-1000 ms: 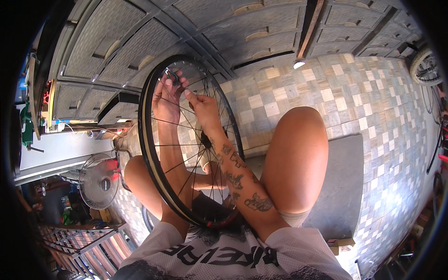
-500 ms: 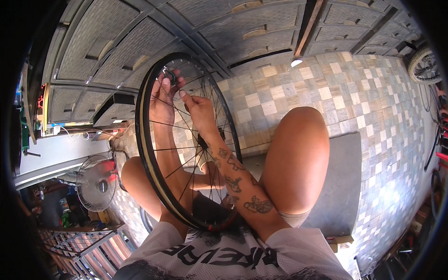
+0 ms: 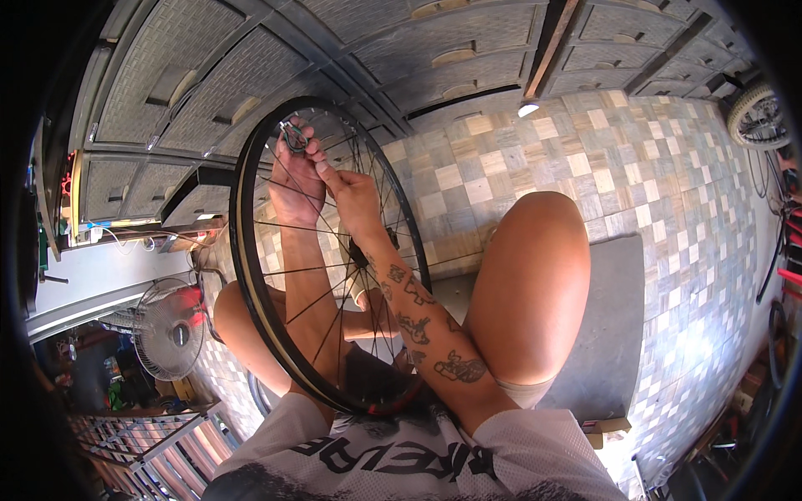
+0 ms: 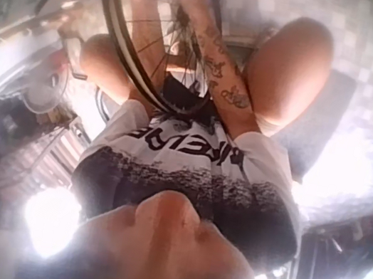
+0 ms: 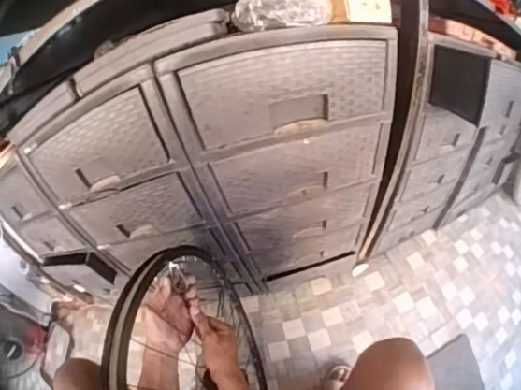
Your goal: The person sits on the floor and uses a spoke wrench to tighten the nipples on a bicycle wheel. They rotate the wheel periodically to access different spokes and continue adjusting tension across the rim.
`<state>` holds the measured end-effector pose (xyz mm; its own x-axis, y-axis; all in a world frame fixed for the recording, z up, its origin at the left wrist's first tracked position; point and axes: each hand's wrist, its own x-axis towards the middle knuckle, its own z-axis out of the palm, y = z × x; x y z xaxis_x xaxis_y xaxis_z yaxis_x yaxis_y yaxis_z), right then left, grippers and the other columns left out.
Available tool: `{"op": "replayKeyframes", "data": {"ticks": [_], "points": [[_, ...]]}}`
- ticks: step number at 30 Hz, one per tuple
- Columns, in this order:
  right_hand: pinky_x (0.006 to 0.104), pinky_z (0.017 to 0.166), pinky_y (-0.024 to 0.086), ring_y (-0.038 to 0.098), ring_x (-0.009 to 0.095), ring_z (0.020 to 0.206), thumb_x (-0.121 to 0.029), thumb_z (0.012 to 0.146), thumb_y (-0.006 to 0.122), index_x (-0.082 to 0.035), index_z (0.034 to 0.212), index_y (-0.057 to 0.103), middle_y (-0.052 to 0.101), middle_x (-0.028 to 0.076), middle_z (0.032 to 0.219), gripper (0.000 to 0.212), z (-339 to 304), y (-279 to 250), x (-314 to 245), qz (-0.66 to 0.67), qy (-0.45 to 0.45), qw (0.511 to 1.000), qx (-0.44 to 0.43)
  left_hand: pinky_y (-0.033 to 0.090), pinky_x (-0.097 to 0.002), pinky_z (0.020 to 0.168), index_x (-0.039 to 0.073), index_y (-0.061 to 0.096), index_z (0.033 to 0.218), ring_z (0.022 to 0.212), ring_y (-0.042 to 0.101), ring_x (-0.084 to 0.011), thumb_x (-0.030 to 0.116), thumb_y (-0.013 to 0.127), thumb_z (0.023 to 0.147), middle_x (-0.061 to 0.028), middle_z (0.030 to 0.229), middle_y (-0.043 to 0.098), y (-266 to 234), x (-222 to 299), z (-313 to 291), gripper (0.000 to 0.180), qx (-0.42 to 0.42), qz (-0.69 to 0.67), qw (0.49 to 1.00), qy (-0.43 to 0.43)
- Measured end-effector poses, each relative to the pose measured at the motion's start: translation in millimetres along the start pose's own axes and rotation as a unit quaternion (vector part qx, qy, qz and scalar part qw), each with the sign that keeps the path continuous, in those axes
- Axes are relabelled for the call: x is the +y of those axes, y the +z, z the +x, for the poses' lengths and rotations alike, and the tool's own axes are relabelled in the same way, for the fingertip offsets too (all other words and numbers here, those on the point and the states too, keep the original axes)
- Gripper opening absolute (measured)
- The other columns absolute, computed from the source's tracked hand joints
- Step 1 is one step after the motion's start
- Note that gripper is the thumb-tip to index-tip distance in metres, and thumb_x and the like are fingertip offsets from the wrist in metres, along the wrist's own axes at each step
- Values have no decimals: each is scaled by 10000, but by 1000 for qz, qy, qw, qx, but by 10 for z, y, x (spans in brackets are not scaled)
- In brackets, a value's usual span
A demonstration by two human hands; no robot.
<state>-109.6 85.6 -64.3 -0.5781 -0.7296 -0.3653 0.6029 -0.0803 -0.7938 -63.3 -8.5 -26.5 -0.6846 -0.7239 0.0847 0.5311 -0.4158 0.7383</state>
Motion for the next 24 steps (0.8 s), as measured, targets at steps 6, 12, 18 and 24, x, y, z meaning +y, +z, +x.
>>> {"op": "replayKeyframes", "data": {"ticks": [6,12,18,24], "points": [[279,519,260,351,67,551,-447,926,732,-38,596,576,446,-56,575,548,4,-22,-5,6,10,1000,-4,524,-365,917,0,515,1369,1012,595,-223,271,554,1035,-155,1233,620,84,-49,-85,432,61,79,994,42],[278,518,256,344,64,546,-434,928,732,-49,586,565,441,-62,574,542,-23,-13,-37,13,5,1000,-8,529,-400,986,-27,510,1364,1046,621,-246,276,575,1030,-199,1289,601,93,-6,-80,456,59,95,993,40],[280,517,250,341,64,547,-420,936,725,-51,586,570,441,-64,573,531,-7,-29,-12,6,3,1000,-9,528,-420,1014,-5,502,1375,1036,627,-239,284,589,1026,-196,1294,597,57,-10,-84,462,51,73,995,34],[280,517,255,350,66,548,-416,936,725,-38,597,583,451,-58,574,528,23,15,42,34,-2,999,-6,529,-436,1038,50,489,1405,969,649,-202,227,629,1004,-165,1209,619,80,-15,-103,460,-23,-24,999,9]]}}
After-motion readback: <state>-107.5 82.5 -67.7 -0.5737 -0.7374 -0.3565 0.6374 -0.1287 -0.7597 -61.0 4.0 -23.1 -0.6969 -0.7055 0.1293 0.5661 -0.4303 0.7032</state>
